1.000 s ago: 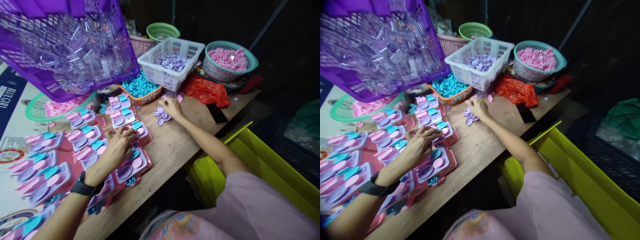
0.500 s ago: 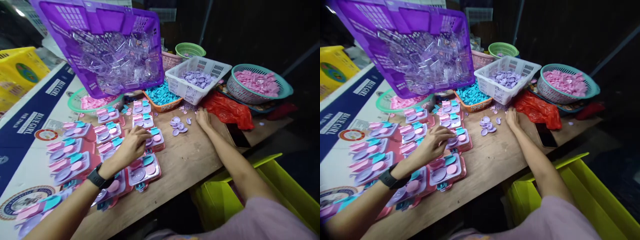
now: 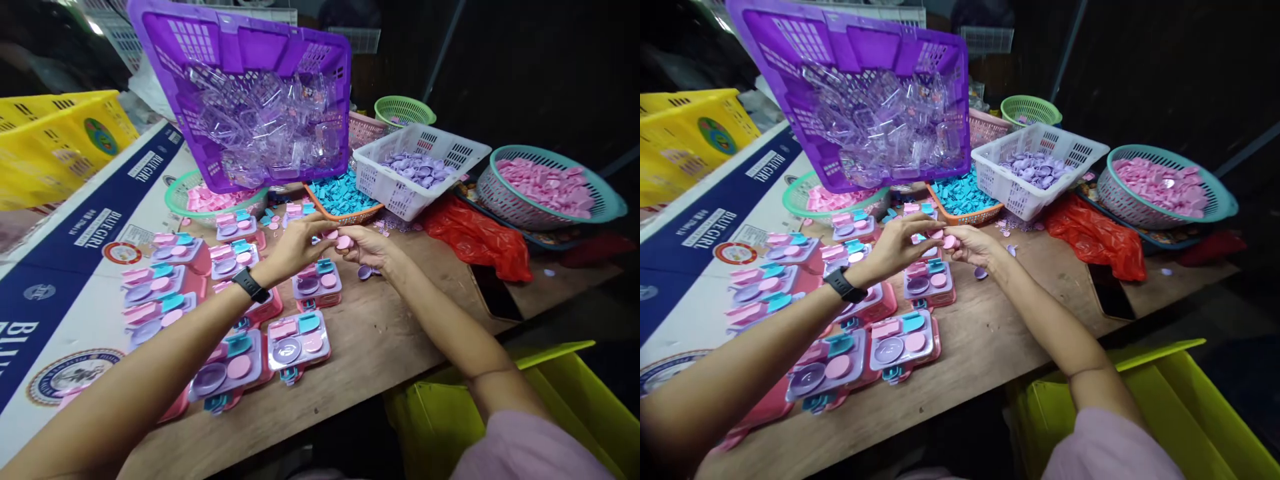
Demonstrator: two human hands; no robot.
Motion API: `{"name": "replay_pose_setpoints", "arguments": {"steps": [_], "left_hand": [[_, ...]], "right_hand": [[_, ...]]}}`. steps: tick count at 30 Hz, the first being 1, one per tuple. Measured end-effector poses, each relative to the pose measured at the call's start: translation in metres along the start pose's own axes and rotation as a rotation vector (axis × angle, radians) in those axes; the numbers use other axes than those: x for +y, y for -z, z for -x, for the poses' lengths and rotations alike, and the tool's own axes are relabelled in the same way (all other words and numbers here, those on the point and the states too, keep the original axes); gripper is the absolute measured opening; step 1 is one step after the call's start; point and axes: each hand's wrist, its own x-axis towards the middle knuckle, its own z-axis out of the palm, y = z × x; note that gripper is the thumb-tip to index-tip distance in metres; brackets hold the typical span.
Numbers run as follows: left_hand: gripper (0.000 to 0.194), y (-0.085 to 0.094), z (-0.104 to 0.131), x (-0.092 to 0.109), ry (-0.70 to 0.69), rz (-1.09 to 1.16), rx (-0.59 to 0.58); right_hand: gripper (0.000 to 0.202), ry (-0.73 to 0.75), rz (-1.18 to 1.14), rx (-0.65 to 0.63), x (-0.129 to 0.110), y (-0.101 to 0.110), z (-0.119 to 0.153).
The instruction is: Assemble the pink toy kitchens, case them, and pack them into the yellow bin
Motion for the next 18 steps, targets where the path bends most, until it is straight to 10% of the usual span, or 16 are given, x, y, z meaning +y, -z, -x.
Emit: {"name": "replay_pose_setpoints", "arguments": {"steps": [6,18], "left_hand": [[0.028,-0.002,0.004,-0.037,0.148,-0.187,-0.006],[0.038,0.001,0.033,-0.058,0.09,-0.202,-0.298]], "right_hand": [[0.026,0.241,0.414,0.115,0.0,-0.013,-0.03],[0.026,0.016,0.558,0.128,0.02,-0.005,-0.055]]}}
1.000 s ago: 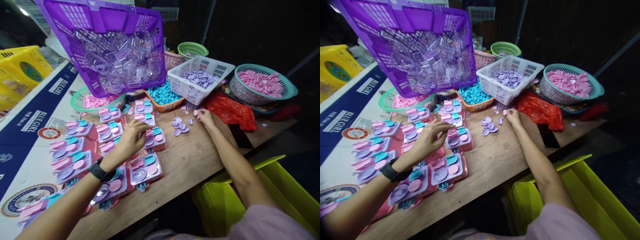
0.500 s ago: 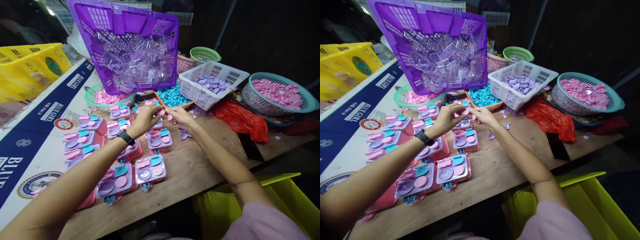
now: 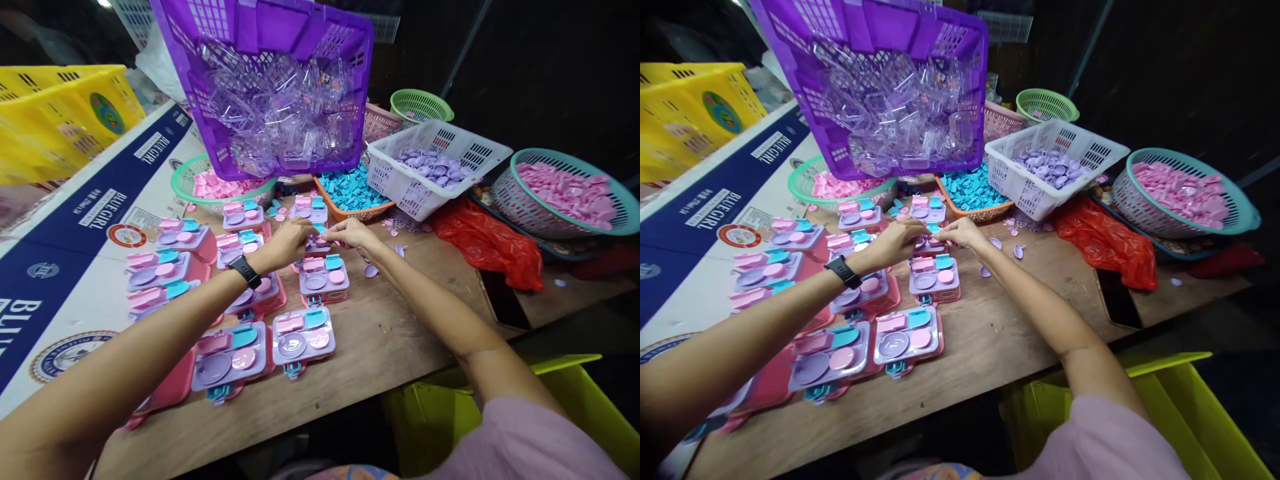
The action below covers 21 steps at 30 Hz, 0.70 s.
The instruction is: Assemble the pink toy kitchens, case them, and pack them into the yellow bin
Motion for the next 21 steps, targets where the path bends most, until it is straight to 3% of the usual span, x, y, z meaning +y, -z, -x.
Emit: {"name": "replay_pose_setpoints", "arguments": {"steps": [8,14,18,21], "left_hand": [[0.052,0.01,0.013,0.005,0.003,-0.113,-0.154],[0.059,0.007,0.016,0.004,-0.014,-0.078,-0.144],[0.061,0.008,0.019,0.002,0.008,-0.075,-0.164],[0.055,0.009,0.016,0.0,0.022,-0.056,-0.129]], "right_hand": [[0.038,0.004,0.054,0.002,0.0,-0.003,-0.008],[0.052,0.078,0.104,0.004,0.014,-0.005,-0.008],[0.048,0.122,0.111,0.018,0.02,-0.006,-0.006],[0.042,0.088,-0.029,-0.015,0.02,0.003,-0.002]]}}
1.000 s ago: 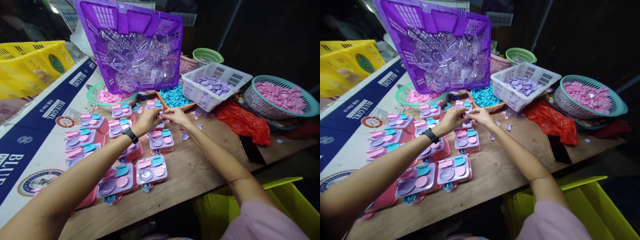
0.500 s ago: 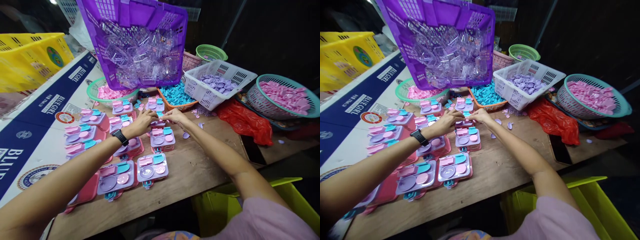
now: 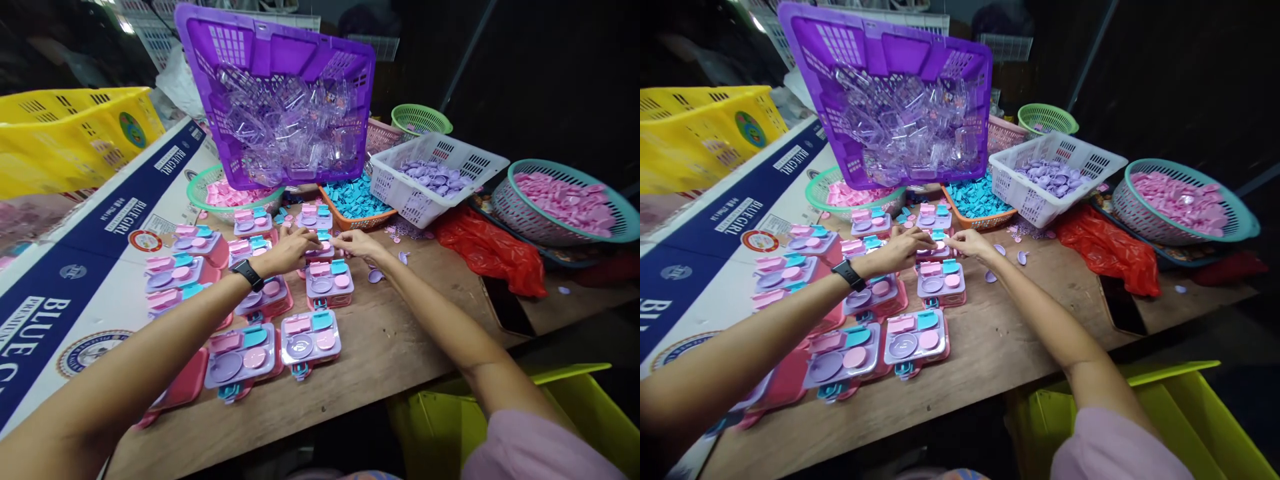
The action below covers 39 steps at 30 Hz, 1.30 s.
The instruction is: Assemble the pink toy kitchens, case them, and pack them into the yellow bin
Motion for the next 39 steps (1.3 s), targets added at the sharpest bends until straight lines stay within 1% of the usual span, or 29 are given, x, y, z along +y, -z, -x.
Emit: {"name": "replay_pose_setpoints", "arguments": {"steps": [2,5,8,10,13,16,18,20,24,27,30,32,35,39], "left_hand": [[0.048,0.002,-0.005,-0.002,0.014,0.046,0.044],[0.044,0.006,-0.018,-0.006,0.099,0.126,0.142],[0.046,0.009,-0.036,-0.011,0.186,0.113,0.224],[0.046,0.009,-0.049,-0.016,0.217,0.068,0.234],[0.046,0.005,-0.065,-0.026,0.254,0.024,0.211],[0.043,-0.003,-0.076,-0.037,0.27,0.026,0.186],[0.039,-0.009,-0.08,-0.043,0.288,0.032,0.185],[0.034,-0.014,-0.082,-0.048,0.303,0.033,0.19],[0.032,-0.018,-0.08,-0.052,0.307,0.031,0.194],[0.032,-0.017,-0.078,-0.054,0.293,0.036,0.193],[0.033,-0.016,-0.076,-0.057,0.287,0.046,0.194],[0.035,-0.015,-0.076,-0.059,0.281,0.048,0.195],[0.038,-0.015,-0.074,-0.06,0.262,0.039,0.192],[0.04,-0.014,-0.072,-0.058,0.23,0.021,0.171]], "right_hand": [[0.038,-0.041,-0.208,0.023,-0.001,0.01,0.001],[0.034,-0.025,-0.472,0.13,-0.003,0.021,-0.007],[0.035,0.039,-0.53,0.201,-0.005,0.019,-0.026],[0.036,0.083,-0.46,0.241,-0.004,0.011,-0.041],[0.035,0.222,-0.22,0.355,0.0,-0.002,-0.061],[0.027,0.393,0.051,0.465,0.005,-0.011,-0.071],[0.024,0.467,0.161,0.511,0.009,-0.013,-0.072],[0.024,0.518,0.213,0.518,0.012,-0.014,-0.072],[0.019,0.612,0.318,0.474,0.018,-0.016,-0.067],[0.013,0.646,0.412,0.49,0.021,-0.017,-0.064],[0.012,0.634,0.424,0.517,0.02,-0.016,-0.062],[0.015,0.604,0.397,0.494,0.019,-0.015,-0.062],[0.018,0.587,0.404,0.42,0.015,-0.013,-0.064],[0.019,0.577,0.416,0.415,0.012,-0.009,-0.07]]}}
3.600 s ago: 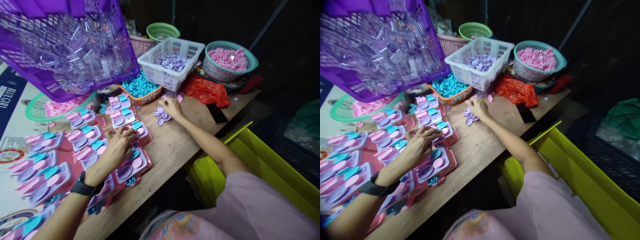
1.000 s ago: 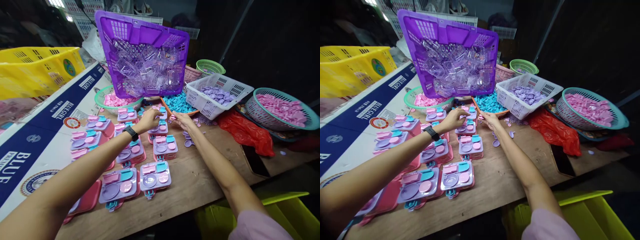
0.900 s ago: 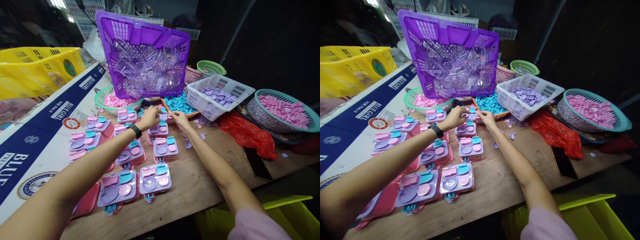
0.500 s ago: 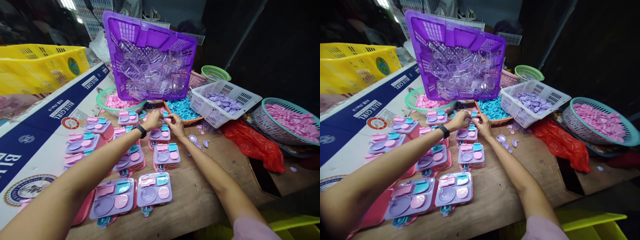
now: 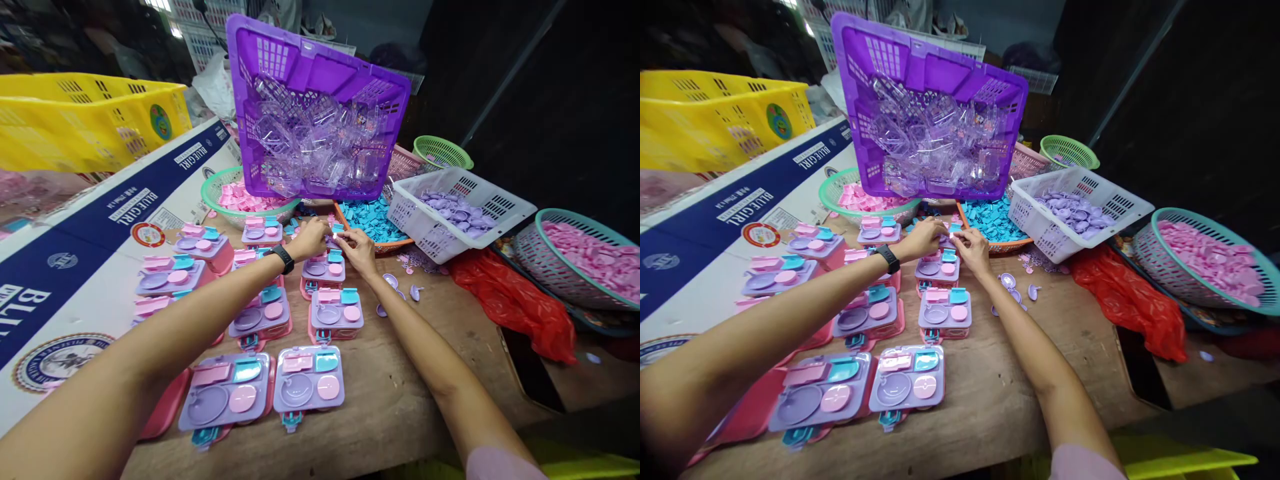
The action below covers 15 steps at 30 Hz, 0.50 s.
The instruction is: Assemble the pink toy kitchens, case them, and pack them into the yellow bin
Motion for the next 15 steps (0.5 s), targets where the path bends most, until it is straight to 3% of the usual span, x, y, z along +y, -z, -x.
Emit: {"name": "replay_pose_setpoints", "arguments": {"steps": [9,15], "left_hand": [[0.047,0.009,0.001,0.004,-0.113,-0.073,-0.121],[0.042,0.01,0.001,0.003,-0.1,-0.05,-0.161]], "right_hand": [[0.013,0.151,0.06,-0.183,0.006,0.018,-0.016],[0.014,0.178,0.098,-0.133,0.009,0.006,-0.006]]}}
